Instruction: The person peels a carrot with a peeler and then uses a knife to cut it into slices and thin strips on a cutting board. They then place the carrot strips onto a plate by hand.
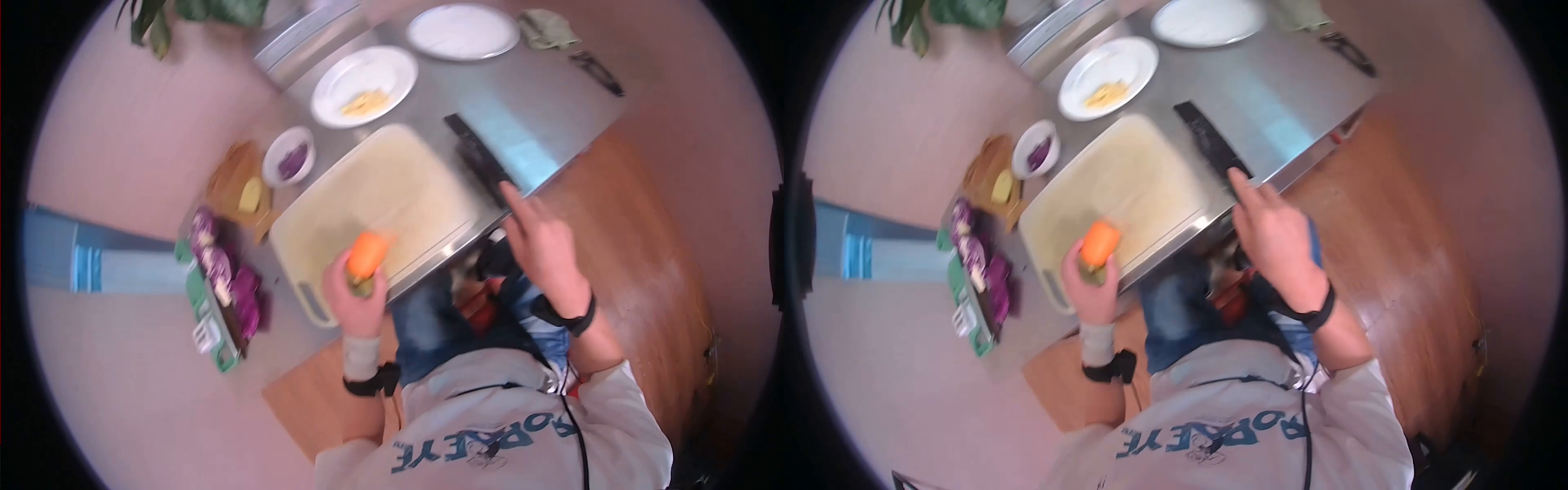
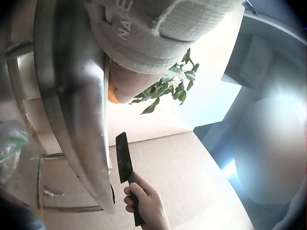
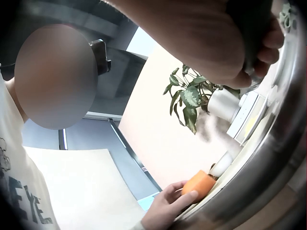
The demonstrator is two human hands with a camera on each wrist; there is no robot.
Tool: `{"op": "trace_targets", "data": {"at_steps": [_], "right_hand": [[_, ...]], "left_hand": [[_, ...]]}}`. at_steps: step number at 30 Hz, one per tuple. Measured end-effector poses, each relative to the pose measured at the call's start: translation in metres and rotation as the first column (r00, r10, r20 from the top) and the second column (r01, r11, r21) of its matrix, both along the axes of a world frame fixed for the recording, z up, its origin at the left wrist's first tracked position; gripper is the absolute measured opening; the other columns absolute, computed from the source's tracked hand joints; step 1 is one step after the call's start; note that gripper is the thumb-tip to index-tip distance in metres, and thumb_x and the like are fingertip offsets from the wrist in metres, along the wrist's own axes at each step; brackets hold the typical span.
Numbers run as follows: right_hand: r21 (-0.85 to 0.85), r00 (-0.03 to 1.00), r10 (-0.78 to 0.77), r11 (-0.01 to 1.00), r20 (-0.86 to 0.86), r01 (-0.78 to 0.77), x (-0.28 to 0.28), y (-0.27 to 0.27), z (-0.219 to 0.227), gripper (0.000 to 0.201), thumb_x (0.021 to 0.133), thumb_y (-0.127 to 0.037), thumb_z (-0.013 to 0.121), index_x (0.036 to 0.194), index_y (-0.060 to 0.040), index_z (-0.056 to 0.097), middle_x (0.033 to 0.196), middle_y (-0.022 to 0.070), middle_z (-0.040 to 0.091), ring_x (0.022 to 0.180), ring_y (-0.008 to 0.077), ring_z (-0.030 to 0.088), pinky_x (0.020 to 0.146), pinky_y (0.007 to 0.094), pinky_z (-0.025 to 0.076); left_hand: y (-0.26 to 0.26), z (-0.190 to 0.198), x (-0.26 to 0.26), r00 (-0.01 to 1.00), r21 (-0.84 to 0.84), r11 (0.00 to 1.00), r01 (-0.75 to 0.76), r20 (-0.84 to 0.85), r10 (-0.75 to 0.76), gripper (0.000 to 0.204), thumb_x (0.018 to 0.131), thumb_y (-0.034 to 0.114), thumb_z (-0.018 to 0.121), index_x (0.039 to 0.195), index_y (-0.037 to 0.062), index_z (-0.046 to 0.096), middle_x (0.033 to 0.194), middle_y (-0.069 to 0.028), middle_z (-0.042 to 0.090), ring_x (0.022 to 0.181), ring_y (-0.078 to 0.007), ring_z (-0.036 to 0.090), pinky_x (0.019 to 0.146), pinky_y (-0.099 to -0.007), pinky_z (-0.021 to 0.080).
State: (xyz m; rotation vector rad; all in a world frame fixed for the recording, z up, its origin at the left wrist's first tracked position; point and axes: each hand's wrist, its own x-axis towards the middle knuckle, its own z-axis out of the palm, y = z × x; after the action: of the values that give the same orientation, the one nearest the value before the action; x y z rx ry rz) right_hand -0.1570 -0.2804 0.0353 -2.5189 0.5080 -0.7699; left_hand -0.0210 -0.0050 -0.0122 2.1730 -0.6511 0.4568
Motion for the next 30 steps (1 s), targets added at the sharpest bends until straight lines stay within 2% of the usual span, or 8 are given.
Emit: {"op": "trace_targets", "data": {"at_steps": [2,4,7,12,14,18,24,30], "right_hand": [[-0.065,0.995,-0.055,0.997,-0.087,0.049,0.004,-0.013,-0.004,0.045,0.092,-0.008,0.065,0.137,-0.0063,0.065,0.096,0.0175,0.07,0.083,0.0381,0.072,0.068,0.0493,0.06],[-0.08,0.99,-0.061,0.996,-0.126,0.051,0.008,-0.021,-0.006,0.047,0.09,-0.009,0.065,0.136,-0.0061,0.065,0.095,0.0172,0.069,0.083,0.0366,0.073,0.07,0.0487,0.061],[-0.138,0.987,-0.104,0.987,-0.122,0.086,0.017,-0.029,-0.016,0.05,0.088,-0.009,0.067,0.137,-0.0055,0.065,0.095,0.0158,0.068,0.085,0.0349,0.073,0.07,0.0463,0.061],[-0.17,0.995,-0.052,0.985,-0.087,0.037,0.03,-0.038,-0.021,0.052,0.086,-0.006,0.066,0.139,-0.0064,0.065,0.098,0.0136,0.067,0.089,0.033,0.072,0.072,0.0427,0.06],[-0.153,0.995,-0.032,0.988,-0.097,0.017,0.035,-0.044,-0.022,0.051,0.085,-0.004,0.066,0.135,-0.0058,0.066,0.098,0.0139,0.067,0.091,0.0333,0.071,0.074,0.0428,0.06],[-0.229,0.996,-0.026,0.973,-0.087,0.005,0.044,-0.051,-0.018,0.043,0.082,-0.001,0.067,0.125,-0.0053,0.068,0.101,0.0156,0.067,0.096,0.0361,0.07,0.077,0.0449,0.06],[-0.178,0.997,-0.011,0.984,-0.08,-0.003,0.047,-0.054,-0.018,0.048,0.086,-0.008,0.074,0.134,-0.0073,0.067,0.114,0.0149,0.069,0.107,0.0337,0.067,0.09,0.0441,0.058],[-0.077,0.997,0.017,0.997,-0.078,-0.023,0.045,-0.071,-0.003,0.046,0.091,-0.014,0.074,0.137,-0.009,0.067,0.121,0.0154,0.069,0.11,0.0369,0.066,0.093,0.0457,0.056]], "left_hand": [[0.0,-0.006,0.0,1.0,-0.025,1.0,-0.009,-0.029,0.008,0.055,0.083,0.009,0.084,0.133,0.0027,0.061,0.128,-0.0181,0.064,0.119,-0.0385,0.06,0.105,-0.0476,0.047],[0.001,-0.009,0.001,1.0,-0.005,1.0,-0.009,0.027,0.01,0.056,0.083,0.009,0.083,0.134,0.0017,0.061,0.13,-0.0183,0.063,0.12,-0.0385,0.06,0.106,-0.0478,0.046],[0.002,-0.009,0.002,1.0,-0.008,1.0,0.01,0.013,-0.01,0.057,0.083,0.009,0.083,0.134,0.0009,0.06,0.13,-0.0183,0.063,0.121,-0.0381,0.059,0.107,-0.0476,0.045],[0.002,-0.008,0.002,0.999,-0.007,1.0,-0.012,-0.032,0.012,0.057,0.083,0.01,0.083,0.134,0.0008,0.06,0.13,-0.0183,0.063,0.121,-0.0377,0.059,0.107,-0.0475,0.045],[0.002,-0.01,0.001,0.999,-0.022,1.0,-0.01,-0.033,0.009,0.057,0.083,0.01,0.083,0.134,0.0012,0.06,0.13,-0.0179,0.063,0.121,-0.0377,0.059,0.107,-0.0475,0.045],[0.002,-0.008,-0.003,1.0,-0.007,1.0,-0.001,-0.014,0.001,0.056,0.083,0.011,0.083,0.133,0.003,0.061,0.127,-0.017,0.065,0.118,-0.0376,0.06,0.105,-0.0471,0.046],[-0.004,0.004,-0.002,1.0,-0.01,1.0,0.009,0.009,-0.009,0.055,0.08,0.011,0.084,0.131,0.0047,0.062,0.122,-0.0174,0.066,0.114,-0.0383,0.061,0.103,-0.0476,0.047],[-0.004,0.001,-0.002,1.0,-0.02,1.0,0.014,-0.001,-0.014,0.057,0.08,0.011,0.085,0.132,0.0049,0.061,0.123,-0.0163,0.065,0.115,-0.039,0.06,0.104,-0.0486,0.046]]}}
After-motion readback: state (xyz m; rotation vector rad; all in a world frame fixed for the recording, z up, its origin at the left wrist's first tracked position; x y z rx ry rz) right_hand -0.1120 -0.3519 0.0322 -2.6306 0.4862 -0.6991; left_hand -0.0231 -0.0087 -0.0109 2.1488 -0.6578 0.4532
